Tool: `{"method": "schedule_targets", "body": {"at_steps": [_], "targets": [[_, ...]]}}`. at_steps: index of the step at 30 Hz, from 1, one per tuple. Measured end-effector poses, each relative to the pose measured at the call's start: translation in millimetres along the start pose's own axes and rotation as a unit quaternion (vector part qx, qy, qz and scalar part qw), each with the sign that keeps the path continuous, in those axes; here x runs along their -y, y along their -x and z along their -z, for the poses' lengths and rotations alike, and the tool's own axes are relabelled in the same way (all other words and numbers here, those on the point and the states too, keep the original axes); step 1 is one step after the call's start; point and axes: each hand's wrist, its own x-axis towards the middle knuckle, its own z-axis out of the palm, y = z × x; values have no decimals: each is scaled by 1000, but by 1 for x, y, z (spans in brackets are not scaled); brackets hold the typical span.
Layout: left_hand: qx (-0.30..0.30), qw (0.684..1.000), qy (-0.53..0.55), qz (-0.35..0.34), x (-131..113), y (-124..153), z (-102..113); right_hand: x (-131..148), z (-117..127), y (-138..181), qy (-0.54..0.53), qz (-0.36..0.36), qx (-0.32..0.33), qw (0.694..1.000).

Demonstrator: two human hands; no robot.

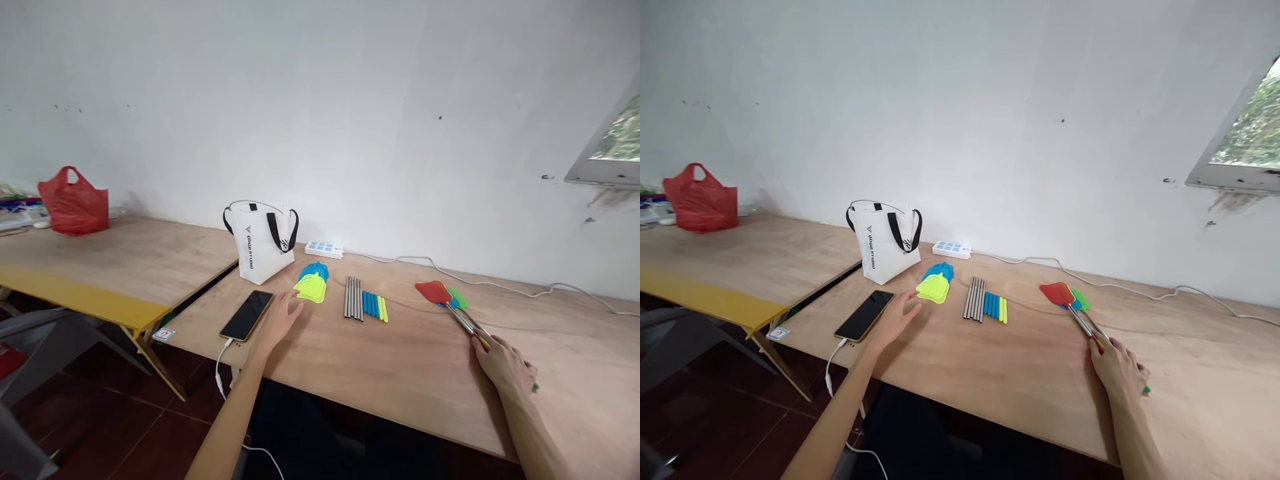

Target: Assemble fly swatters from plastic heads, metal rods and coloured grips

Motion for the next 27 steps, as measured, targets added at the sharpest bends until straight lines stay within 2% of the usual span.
{"method": "schedule_targets", "body": {"at_steps": [7, 14, 16, 19, 24, 27], "targets": [[28, 1000, -10, -3, -9, 3, -3, 1, -5, 6, 5, 10, -53, 999], [24, 992, -122, -22, -11, 5, -17, 11, -4, 11, 4, 86, -116, 990], [23, 985, -172, -9, -10, -3, -24, 17, -4, 13, 10, 109, -115, 987], [33, 973, -222, 46, -15, -26, -35, 22, -5, 13, 29, 136, -102, 985], [71, 959, -237, 136, -25, -70, -53, 20, -10, 9, 33, 132, -97, 986], [80, 958, -230, 151, -20, -83, -56, 18, -11, 8, 29, 127, -91, 987]]}}
